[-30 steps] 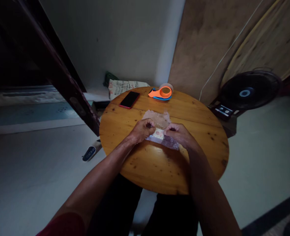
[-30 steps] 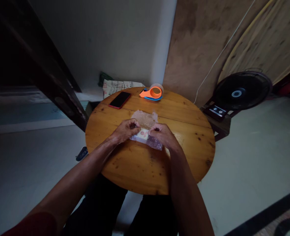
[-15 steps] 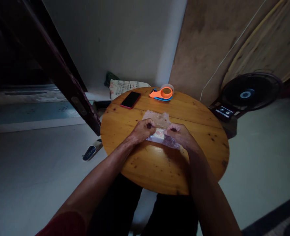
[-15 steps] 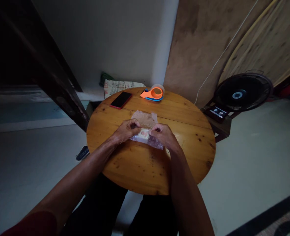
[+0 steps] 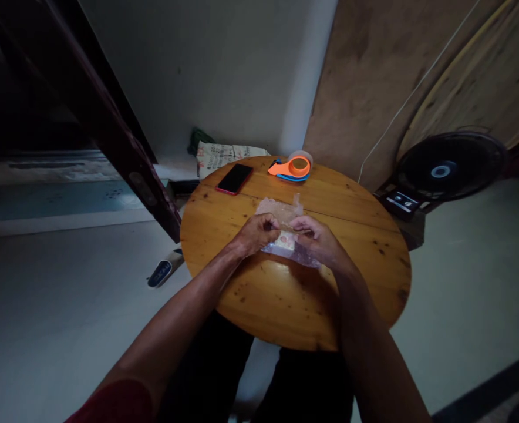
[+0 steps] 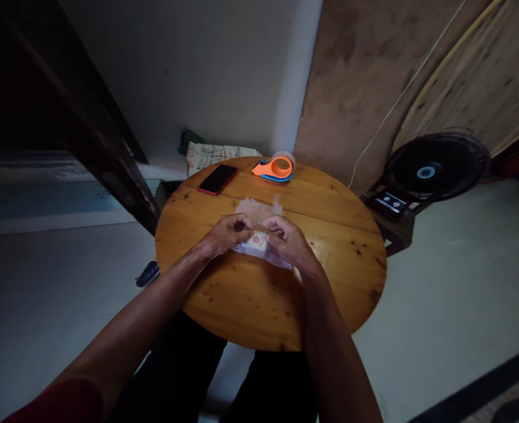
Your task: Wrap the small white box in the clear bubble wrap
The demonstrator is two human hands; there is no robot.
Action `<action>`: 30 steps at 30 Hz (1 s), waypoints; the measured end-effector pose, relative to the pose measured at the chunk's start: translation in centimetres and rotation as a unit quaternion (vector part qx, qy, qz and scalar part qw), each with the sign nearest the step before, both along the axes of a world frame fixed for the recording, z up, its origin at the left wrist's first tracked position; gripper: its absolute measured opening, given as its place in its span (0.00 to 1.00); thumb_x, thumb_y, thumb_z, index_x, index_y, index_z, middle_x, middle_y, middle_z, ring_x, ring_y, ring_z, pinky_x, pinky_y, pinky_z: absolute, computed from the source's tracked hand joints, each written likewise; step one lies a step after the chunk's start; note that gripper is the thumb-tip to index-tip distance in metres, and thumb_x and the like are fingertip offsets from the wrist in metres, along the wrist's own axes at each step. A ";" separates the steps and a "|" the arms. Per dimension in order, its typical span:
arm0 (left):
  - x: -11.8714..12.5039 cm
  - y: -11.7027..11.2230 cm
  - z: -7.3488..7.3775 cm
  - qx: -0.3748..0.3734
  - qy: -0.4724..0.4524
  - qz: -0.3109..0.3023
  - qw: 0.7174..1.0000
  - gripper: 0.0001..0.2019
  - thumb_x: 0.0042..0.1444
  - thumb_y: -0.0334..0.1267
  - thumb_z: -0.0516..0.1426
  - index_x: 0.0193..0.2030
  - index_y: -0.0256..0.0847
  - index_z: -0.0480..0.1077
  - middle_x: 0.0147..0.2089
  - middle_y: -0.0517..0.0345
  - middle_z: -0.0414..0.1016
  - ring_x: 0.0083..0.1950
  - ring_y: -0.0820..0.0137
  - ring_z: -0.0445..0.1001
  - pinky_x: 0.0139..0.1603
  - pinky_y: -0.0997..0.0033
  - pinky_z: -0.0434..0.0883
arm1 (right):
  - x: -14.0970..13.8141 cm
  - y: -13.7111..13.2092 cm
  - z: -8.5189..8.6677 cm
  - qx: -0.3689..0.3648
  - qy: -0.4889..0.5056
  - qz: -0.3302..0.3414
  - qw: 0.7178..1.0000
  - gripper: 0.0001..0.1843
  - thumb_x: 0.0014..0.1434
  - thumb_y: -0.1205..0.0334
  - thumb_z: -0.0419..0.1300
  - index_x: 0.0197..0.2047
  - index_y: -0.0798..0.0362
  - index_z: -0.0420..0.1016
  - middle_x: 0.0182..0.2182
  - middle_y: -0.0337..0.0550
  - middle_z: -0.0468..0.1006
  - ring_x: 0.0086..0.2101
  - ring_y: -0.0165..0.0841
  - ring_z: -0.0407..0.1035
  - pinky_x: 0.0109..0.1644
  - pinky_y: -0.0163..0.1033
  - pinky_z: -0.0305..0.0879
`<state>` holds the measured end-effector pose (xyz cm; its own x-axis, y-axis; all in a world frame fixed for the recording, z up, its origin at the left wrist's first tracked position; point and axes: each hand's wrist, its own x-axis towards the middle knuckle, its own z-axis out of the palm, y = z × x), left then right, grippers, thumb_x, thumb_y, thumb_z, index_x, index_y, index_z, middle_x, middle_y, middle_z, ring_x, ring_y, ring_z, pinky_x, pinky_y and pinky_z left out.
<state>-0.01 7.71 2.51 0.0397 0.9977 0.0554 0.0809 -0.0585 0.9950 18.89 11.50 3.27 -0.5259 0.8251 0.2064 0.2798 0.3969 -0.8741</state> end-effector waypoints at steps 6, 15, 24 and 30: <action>-0.4 0.0 0.0 0.019 0.023 -0.019 0.999 0.07 0.45 0.36 0.60 0.28 0.35 0.66 0.24 0.66 0.62 0.25 0.80 0.59 0.25 0.80 0.58 | -0.4 -0.3 0.6 0.106 -0.060 0.045 0.992 0.09 0.56 0.64 0.56 0.34 0.50 0.78 0.42 0.44 0.73 0.44 0.36 0.68 0.53 0.43 0.61; -0.6 0.4 -1.0 0.043 0.069 -0.010 0.997 0.10 0.46 0.40 0.60 0.31 0.35 0.67 0.26 0.65 0.63 0.26 0.79 0.60 0.26 0.80 0.58 | -0.5 -0.1 0.1 0.082 -0.048 0.052 0.994 0.07 0.57 0.59 0.59 0.35 0.52 0.76 0.35 0.42 0.75 0.37 0.32 0.69 0.41 0.37 0.63; -4.2 0.0 0.8 0.000 0.198 -0.043 0.979 0.22 0.47 0.48 0.61 0.47 0.38 0.69 0.41 0.56 0.72 0.37 0.72 0.69 0.34 0.75 0.65 | -0.6 -0.3 -0.4 -0.004 -0.046 0.042 0.998 0.10 0.56 0.57 0.58 0.35 0.54 0.75 0.28 0.39 0.75 0.27 0.27 0.65 0.30 0.32 0.59; -4.6 0.0 1.0 -0.030 0.259 -0.039 0.965 0.12 0.49 0.37 0.55 0.40 0.36 0.71 0.30 0.60 0.69 0.28 0.75 0.65 0.27 0.77 0.60 | -0.8 -0.4 -0.3 0.005 -0.024 0.047 0.999 0.07 0.55 0.62 0.57 0.33 0.55 0.75 0.29 0.40 0.76 0.27 0.27 0.67 0.30 0.32 0.60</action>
